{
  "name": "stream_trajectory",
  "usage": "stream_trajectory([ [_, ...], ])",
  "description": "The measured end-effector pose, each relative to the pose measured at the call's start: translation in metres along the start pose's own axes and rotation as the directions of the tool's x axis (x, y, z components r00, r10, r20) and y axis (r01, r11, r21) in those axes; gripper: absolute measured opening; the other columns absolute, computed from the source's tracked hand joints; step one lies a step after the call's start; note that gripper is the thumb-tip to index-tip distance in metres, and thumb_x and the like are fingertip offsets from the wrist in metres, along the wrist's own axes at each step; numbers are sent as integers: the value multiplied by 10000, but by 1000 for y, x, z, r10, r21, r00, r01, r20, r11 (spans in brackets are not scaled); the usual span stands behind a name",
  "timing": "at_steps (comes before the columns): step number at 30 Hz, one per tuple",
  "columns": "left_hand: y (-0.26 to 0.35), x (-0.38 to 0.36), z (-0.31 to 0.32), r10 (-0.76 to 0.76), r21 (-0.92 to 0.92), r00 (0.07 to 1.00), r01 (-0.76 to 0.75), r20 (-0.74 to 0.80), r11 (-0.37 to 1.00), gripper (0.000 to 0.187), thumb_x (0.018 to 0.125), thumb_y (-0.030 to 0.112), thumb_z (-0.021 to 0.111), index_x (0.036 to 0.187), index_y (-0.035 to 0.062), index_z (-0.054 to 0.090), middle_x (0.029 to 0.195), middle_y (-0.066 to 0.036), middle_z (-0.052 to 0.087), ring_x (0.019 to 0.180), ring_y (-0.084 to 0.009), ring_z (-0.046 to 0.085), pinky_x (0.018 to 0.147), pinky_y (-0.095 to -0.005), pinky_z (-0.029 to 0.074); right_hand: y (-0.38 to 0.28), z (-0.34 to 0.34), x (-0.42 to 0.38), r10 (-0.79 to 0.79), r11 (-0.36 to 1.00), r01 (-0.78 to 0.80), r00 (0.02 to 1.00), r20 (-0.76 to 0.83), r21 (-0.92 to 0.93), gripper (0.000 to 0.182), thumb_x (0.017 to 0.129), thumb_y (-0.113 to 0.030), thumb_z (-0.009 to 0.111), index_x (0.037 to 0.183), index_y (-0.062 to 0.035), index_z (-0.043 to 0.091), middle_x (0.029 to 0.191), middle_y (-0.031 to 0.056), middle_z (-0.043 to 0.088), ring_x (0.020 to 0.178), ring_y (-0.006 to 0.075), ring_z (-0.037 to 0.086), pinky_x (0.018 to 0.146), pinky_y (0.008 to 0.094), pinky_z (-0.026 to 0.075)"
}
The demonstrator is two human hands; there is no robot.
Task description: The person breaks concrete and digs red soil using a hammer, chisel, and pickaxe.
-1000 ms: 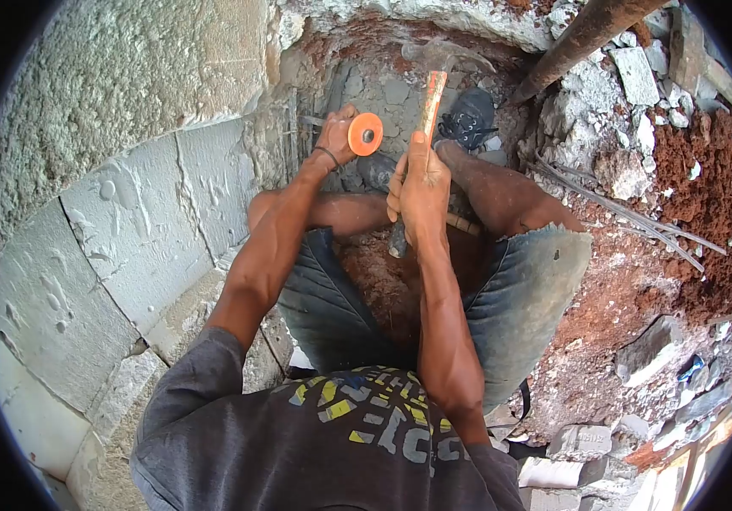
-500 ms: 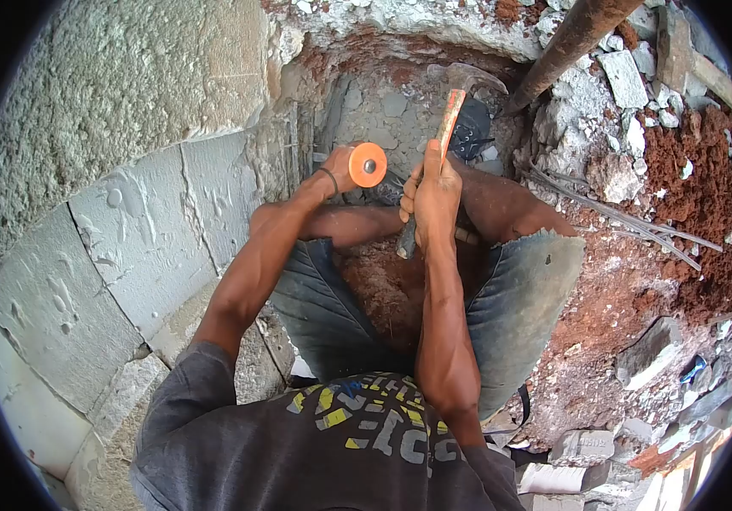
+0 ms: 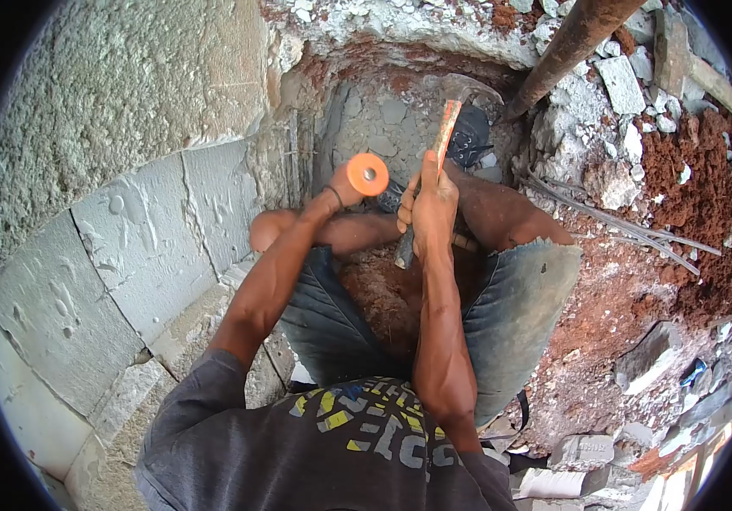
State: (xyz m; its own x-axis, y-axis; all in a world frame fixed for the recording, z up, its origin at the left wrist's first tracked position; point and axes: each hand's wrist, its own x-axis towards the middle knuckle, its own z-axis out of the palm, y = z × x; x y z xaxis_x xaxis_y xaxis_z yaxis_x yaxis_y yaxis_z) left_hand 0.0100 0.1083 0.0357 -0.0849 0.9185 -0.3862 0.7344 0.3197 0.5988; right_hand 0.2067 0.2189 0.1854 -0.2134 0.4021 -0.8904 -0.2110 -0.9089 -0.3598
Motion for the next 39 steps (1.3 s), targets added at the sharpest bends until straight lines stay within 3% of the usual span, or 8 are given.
stream_trajectory([
  [1, 33, 5, -15, -64, 218, 967, 9, 247, 976, 251, 707, 232, 695, 860, 41, 638, 869, -196, 649, 839, -392, 612, 708, -435, 501, 1, 0, -1, -11, 1000, 11, 1000, 1, 4, 468, 946, -513, 432, 738, -95, 411, 505, -12, 364, 367, 83, 326, 334, 254, 279],
  [4, 41, 13, -20, -58, 399, 957, -62, 283, 915, 241, 725, 251, 662, 862, 54, 643, 856, -207, 651, 859, -381, 617, 737, -445, 499, 1, -1, -2, -20, 1000, 20, 1000, -5, 12, 467, 946, -512, 431, 738, -94, 410, 504, -12, 361, 367, 84, 324, 334, 256, 280],
  [10, 8, 23, -50, -26, 273, 951, -63, 308, 960, 236, 716, 225, 668, 861, 42, 636, 900, -188, 652, 865, -374, 613, 738, -440, 499, 3, -1, 2, -2, 1000, 2, 1000, -16, 14, 447, 948, -500, 431, 743, -104, 412, 507, -12, 364, 368, 79, 319, 335, 249, 276],
  [16, 0, 2, -41, 208, 281, 870, -357, 448, 891, 180, 731, 207, 649, 836, 62, 637, 906, -137, 655, 917, -327, 604, 828, -419, 448, 10, 1, 4, 40, 999, -39, 999, 17, -10, 431, 953, -482, 428, 753, -101, 420, 514, -7, 376, 370, 78, 322, 338, 241, 268],
  [27, -2, 2, -6, -18, 563, 925, -215, 380, 798, 209, 736, 227, 648, 902, 102, 677, 960, -109, 668, 971, -266, 613, 903, -387, 424, 8, 0, 6, 34, 999, -34, 999, -2, 22, 438, 943, -498, 446, 754, -104, 418, 517, -8, 376, 374, 77, 328, 342, 240, 269],
  [30, -1, 23, 13, -389, 523, 859, 174, 333, 834, 227, 752, 217, 640, 930, 77, 639, 920, -123, 663, 900, -311, 621, 803, -398, 483, 8, -3, 7, 45, 999, -45, 999, -3, 19, 436, 942, -500, 447, 753, -108, 416, 518, -8, 377, 376, 74, 329, 342, 239, 274],
  [33, 34, 13, 2, -268, 87, 963, 268, -14, 960, 211, 746, 211, 653, 891, 60, 629, 899, -177, 660, 887, -357, 619, 732, -410, 498, 8, 0, 9, 46, 999, -46, 999, 0, -10, 437, 945, -498, 440, 748, -109, 413, 520, -9, 376, 378, 73, 328, 342, 238, 279],
  [39, 44, 10, -32, 185, 189, 977, -202, 103, 961, 232, 685, 158, 672, 880, 41, 627, 875, -142, 639, 896, -331, 590, 831, -396, 458, 9, 2, 7, 35, 998, -33, 999, 23, -45, 449, 951, -502, 417, 741, -106, 413, 517, -9, 377, 375, 77, 330, 338, 237, 277],
])
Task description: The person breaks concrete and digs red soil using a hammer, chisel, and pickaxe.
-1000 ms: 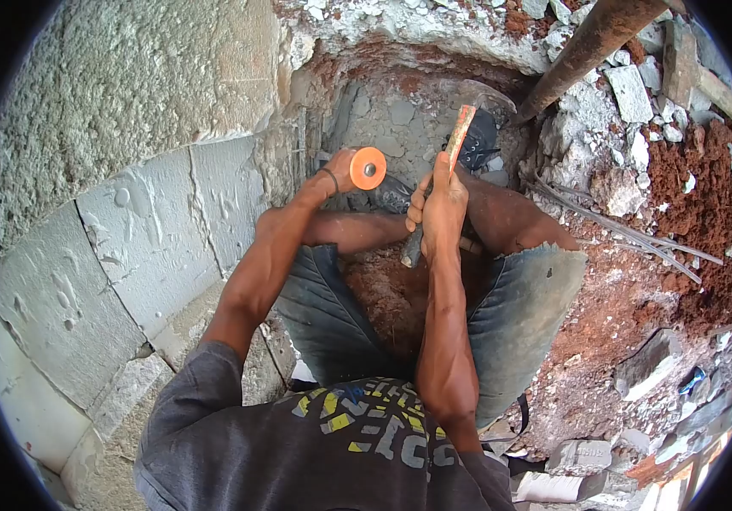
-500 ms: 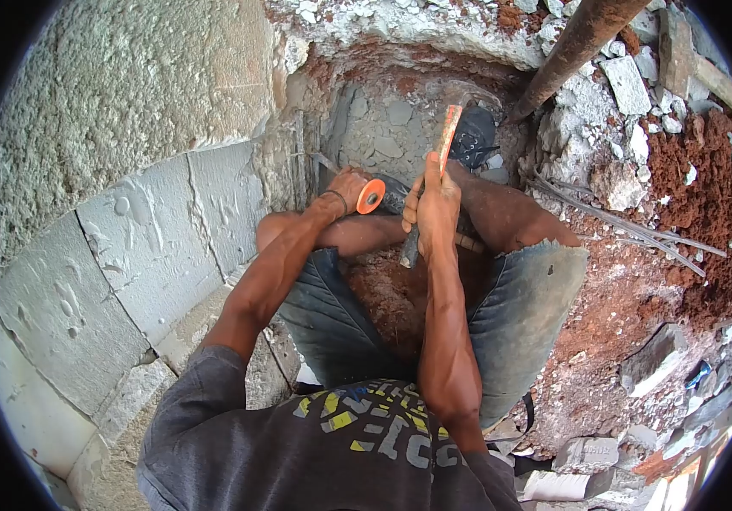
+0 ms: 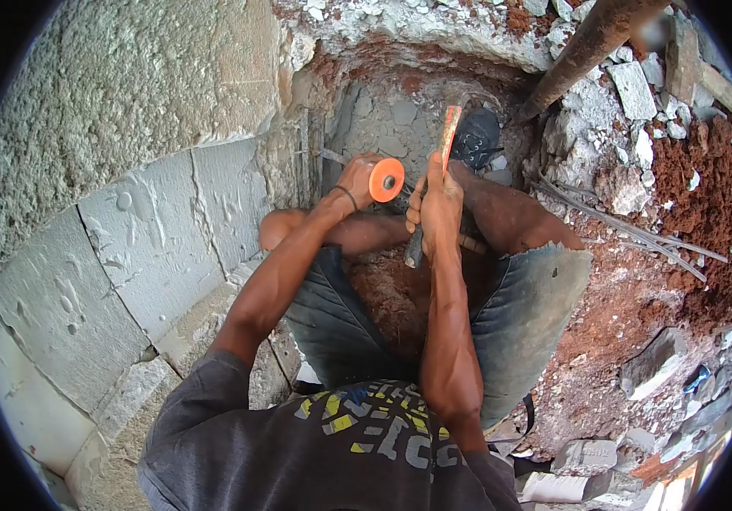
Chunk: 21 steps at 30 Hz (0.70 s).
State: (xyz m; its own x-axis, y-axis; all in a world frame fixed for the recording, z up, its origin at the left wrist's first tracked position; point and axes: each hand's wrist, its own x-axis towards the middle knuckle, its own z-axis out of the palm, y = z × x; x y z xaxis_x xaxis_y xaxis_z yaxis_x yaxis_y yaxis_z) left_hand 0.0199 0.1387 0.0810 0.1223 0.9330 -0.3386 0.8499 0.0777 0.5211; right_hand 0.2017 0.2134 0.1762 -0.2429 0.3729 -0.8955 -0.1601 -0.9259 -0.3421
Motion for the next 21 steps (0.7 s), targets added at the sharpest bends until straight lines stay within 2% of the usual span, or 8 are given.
stream_trajectory([
  [1, -12, 1, -1, 1, 1, 1000, -1, 0, 1000, 232, 685, 158, 672, 880, 41, 627, 875, -142, 639, 896, -331, 590, 831, -396, 458, 0, 1, 0, 13, 1000, -13, 1000, -14, -5, 450, 952, -503, 415, 741, -105, 413, 517, -9, 376, 375, 77, 330, 339, 236, 276],
  [3, -33, 7, -6, 170, -51, 985, -171, -27, 984, 251, 681, 182, 694, 865, 31, 614, 938, -138, 626, 913, -326, 571, 859, -399, 436, 1, 1, 1, 29, 1000, -30, 999, -27, -8, 451, 952, -503, 413, 741, -105, 412, 518, -9, 376, 375, 77, 330, 339, 235, 274],
  [5, -41, 13, -7, 159, -23, 986, -160, -59, 987, 247, 681, 177, 697, 863, 32, 613, 931, -138, 618, 906, -325, 566, 843, -404, 443, 2, 0, 4, 23, 1000, -23, 1000, -12, 17, 452, 950, -505, 418, 744, -103, 416, 518, -12, 376, 375, 76, 330, 340, 234, 271],
  [9, -32, 23, 3, -46, 90, 999, 48, -19, 995, 225, 677, 165, 683, 865, 50, 637, 941, -130, 635, 960, -310, 570, 894, -395, 415, 3, -1, 4, 0, 1000, 0, 1000, -20, 10, 453, 946, -509, 428, 746, -103, 419, 515, -13, 376, 373, 76, 333, 338, 234, 268],
  [11, -28, 33, 16, -302, -10, 947, 303, -108, 953, 225, 688, 161, 672, 884, 55, 640, 933, -122, 633, 947, -305, 569, 904, -392, 395, 2, -3, 5, 15, 1000, -14, 1000, -22, 26, 451, 943, -511, 433, 749, -104, 423, 514, -13, 377, 374, 75, 333, 338, 235, 270],
  [15, -9, 45, -1, -350, -104, 930, 340, -115, 935, 201, 695, 157, 669, 861, 46, 643, 904, -146, 635, 907, -326, 584, 860, -400, 428, 3, -6, 7, 32, 999, -32, 999, -35, 15, 497, 923, -553, 449, 738, -93, 411, 505, -14, 366, 369, 80, 339, 327, 245, 285],
  [17, -6, 38, -9, 90, 38, 943, -83, -321, 996, 164, 698, 151, 670, 808, 33, 643, 854, -175, 638, 840, -356, 606, 764, -414, 478, 4, -6, 8, 20, 999, -19, 1000, -17, 47, 496, 927, -551, 441, 738, -94, 411, 505, -13, 365, 369, 81, 339, 328, 249, 286],
  [21, -24, 24, -17, 139, 72, 960, -125, -242, 990, 184, 721, 163, 684, 856, 41, 657, 883, -172, 650, 825, -368, 616, 687, -417, 502, 5, -5, 8, -9, 1000, 10, 1000, -7, 22, 494, 930, -550, 430, 738, -96, 411, 505, -13, 365, 368, 82, 336, 328, 251, 284],
])
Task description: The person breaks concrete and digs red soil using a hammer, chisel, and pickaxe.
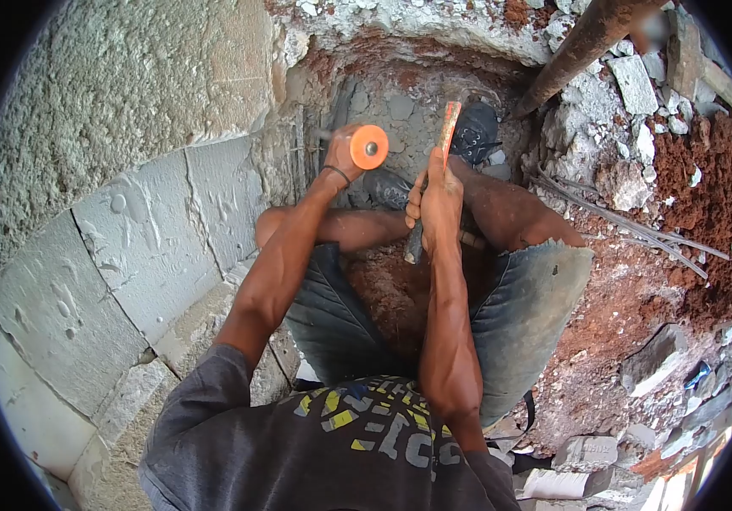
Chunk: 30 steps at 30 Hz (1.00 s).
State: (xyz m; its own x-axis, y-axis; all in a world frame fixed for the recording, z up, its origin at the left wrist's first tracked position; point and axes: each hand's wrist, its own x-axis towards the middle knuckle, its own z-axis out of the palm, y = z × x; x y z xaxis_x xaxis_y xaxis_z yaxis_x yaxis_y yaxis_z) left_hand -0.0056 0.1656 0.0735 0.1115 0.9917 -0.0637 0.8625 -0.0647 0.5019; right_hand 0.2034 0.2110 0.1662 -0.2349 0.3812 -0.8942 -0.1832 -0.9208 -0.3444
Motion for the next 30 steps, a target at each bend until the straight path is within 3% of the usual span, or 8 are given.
stream_trajectory([
  [2, -18, -8, 17, -352, 67, 936, 351, 2, 934, 177, 714, 160, 686, 849, 48, 658, 875, -163, 651, 815, -359, 616, 687, -416, 498, -1, 0, -2, 46, 999, -46, 999, -8, -10, 489, 934, -545, 427, 737, -98, 410, 506, -12, 366, 368, 81, 334, 330, 250, 284],
  [8, -34, 8, 3, -334, 74, 923, 353, -192, 933, 176, 706, 194, 686, 800, 46, 666, 831, -180, 657, 782, -364, 631, 666, -420, 506, -2, 0, -3, 27, 1000, -27, 1000, -5, -5, 471, 940, -531, 423, 740, -105, 418, 512, -8, 383, 377, 80, 340, 337, 244, 268],
  [11, -38, 23, 3, -538, 68, 803, 571, -257, 818, 133, 727, 211, 667, 776, 87, 669, 730, -151, 657, 710, -364, 631, 602, -435, 495, -2, 1, -4, 27, 1000, -27, 1000, -14, -7, 473, 938, -534, 426, 739, -106, 418, 509, -9, 384, 375, 79, 340, 335, 242, 271],
  [18, -10, 32, 0, -452, 23, 832, 484, -321, 875, 148, 712, 175, 681, 782, 46, 663, 785, -166, 650, 749, -365, 622, 656, -420, 496, -1, 4, -4, 44, 999, -45, 999, -8, -22, 478, 940, -528, 426, 735, -96, 417, 507, -14, 369, 366, 85, 333, 329, 250, 287],
  [22, 43, 18, -12, -106, -277, 964, 35, -243, 960, 254, 656, 111, 724, 861, 4, 619, 869, -174, 618, 812, -355, 594, 710, -406, 492, 0, 3, -1, 34, 999, -34, 999, -23, -1, 476, 939, -523, 432, 736, -93, 421, 512, -10, 381, 372, 81, 340, 327, 247, 285],
  [27, 89, -4, -10, -264, -426, 949, 170, -172, 889, 320, 653, 105, 745, 931, 4, 621, 935, -170, 628, 907, -334, 609, 758, -374, 502, 3, -4, 6, 45, 996, -47, 999, -30, -71, 415, 930, -489, 486, 774, -110, 424, 526, -28, 378, 377, 63, 336, 333, 234, 279],
  [29, 92, -18, 2, -622, -443, 779, 530, -84, 723, 292, 692, 90, 736, 951, 7, 631, 975, -161, 643, 945, -292, 622, 772, -358, 507, 4, -4, 7, 6, 985, -14, 999, -44, -174, 406, 927, -475, 504, 769, -110, 422, 526, -32, 379, 380, 60, 343, 331, 234, 283],
  [30, 97, -20, 1, -618, -442, 782, 528, -81, 725, 292, 692, 90, 736, 951, 7, 631, 975, -161, 643, 945, -292, 622, 772, -358, 507, 5, -4, 8, -33, 961, 18, 998, -52, -276, 398, 923, -461, 521, 763, -110, 421, 526, -36, 379, 382, 56, 349, 330, 234, 287],
])
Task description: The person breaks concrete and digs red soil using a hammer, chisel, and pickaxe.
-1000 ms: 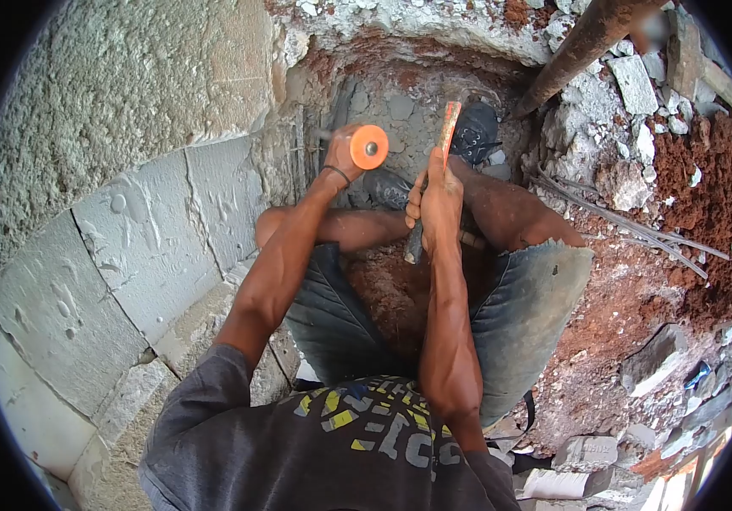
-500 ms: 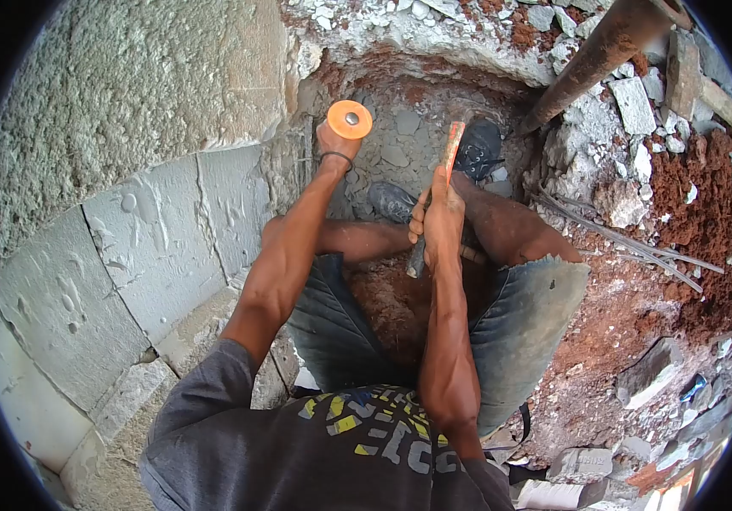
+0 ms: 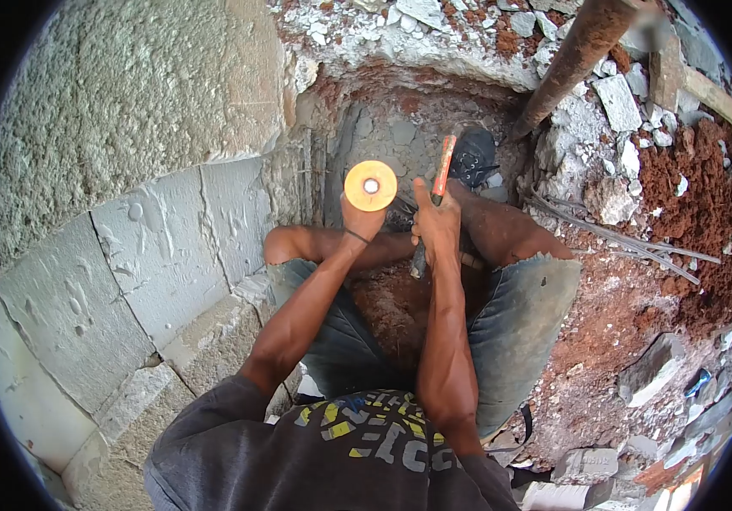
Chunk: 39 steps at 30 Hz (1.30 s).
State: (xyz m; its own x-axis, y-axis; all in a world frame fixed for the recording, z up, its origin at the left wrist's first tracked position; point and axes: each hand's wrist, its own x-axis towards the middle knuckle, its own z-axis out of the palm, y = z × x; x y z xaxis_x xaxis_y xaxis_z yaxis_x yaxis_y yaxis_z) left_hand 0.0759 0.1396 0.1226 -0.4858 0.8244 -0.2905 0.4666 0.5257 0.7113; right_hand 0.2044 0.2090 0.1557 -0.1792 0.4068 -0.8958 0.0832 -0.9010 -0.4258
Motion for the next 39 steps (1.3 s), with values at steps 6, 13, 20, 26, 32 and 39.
stream_trajectory([
  [6, 60, -16, -4, 416, 90, 884, -442, 212, 893, 528, 771, 163, 713, 1263, 76, 543, 1356, -230, 410, 1283, -323, 383, 1034, -376, 355, 18, -18, 14, 73, 975, -120, 969, 238, 189, 586, 847, -560, 587, 1028, -4, 557, 649, 16, 536, 502, 82, 507, 397, 236, 394],
  [13, 71, -4, -25, 575, -58, 646, -639, 502, 767, 451, 719, 191, 748, 1139, 88, 617, 1268, -157, 505, 1268, -330, 407, 1073, -491, 306, 48, -21, 26, -460, 865, 492, 856, 238, -97, 512, 923, -415, 510, 1200, 14, 546, 1037, 137, 601, 911, 187, 585, 747, 303, 473],
  [20, -8, 26, -29, 472, 1, 764, -526, 439, 850, 263, 676, 123, 731, 899, 28, 630, 928, -101, 601, 907, -300, 576, 960, -435, 396, 20, -17, 18, 130, 991, -126, 990, -63, 52, 455, 910, -465, 543, 870, -13, 515, 564, 12, 461, 422, 102, 435, 383, 260, 376],
  [26, -66, 79, -34, 525, 113, 771, -595, 361, 796, 256, 648, 160, 741, 843, 37, 629, 881, -135, 635, 872, -317, 590, 868, -419, 429, 8, -3, 4, -90, 995, 92, 995, -54, 43, 452, 901, -481, 553, 861, -33, 509, 528, -11, 404, 376, 79, 379, 334, 251, 317],
  [32, -79, 106, -47, 466, 290, 775, -606, 428, 741, 256, 692, 208, 698, 853, 21, 628, 871, -180, 647, 810, -363, 606, 723, -415, 504, 15, 4, -11, -275, 960, 275, 961, 4, -62, 406, 943, -434, 503, 844, -40, 503, 514, -33, 358, 394, 56, 323, 356, 223, 266],
  [39, -99, 128, -54, 354, 301, 760, -572, 545, 763, 262, 704, 250, 704, 847, 42, 634, 859, -183, 644, 795, -382, 596, 705, -441, 487, -2, 12, -66, -700, 692, 707, 707, -102, 147, 489, 960, -496, 399, 854, -21, 446, 537, 32, 383, 422, 75, 328, 380, 221, 290],
])
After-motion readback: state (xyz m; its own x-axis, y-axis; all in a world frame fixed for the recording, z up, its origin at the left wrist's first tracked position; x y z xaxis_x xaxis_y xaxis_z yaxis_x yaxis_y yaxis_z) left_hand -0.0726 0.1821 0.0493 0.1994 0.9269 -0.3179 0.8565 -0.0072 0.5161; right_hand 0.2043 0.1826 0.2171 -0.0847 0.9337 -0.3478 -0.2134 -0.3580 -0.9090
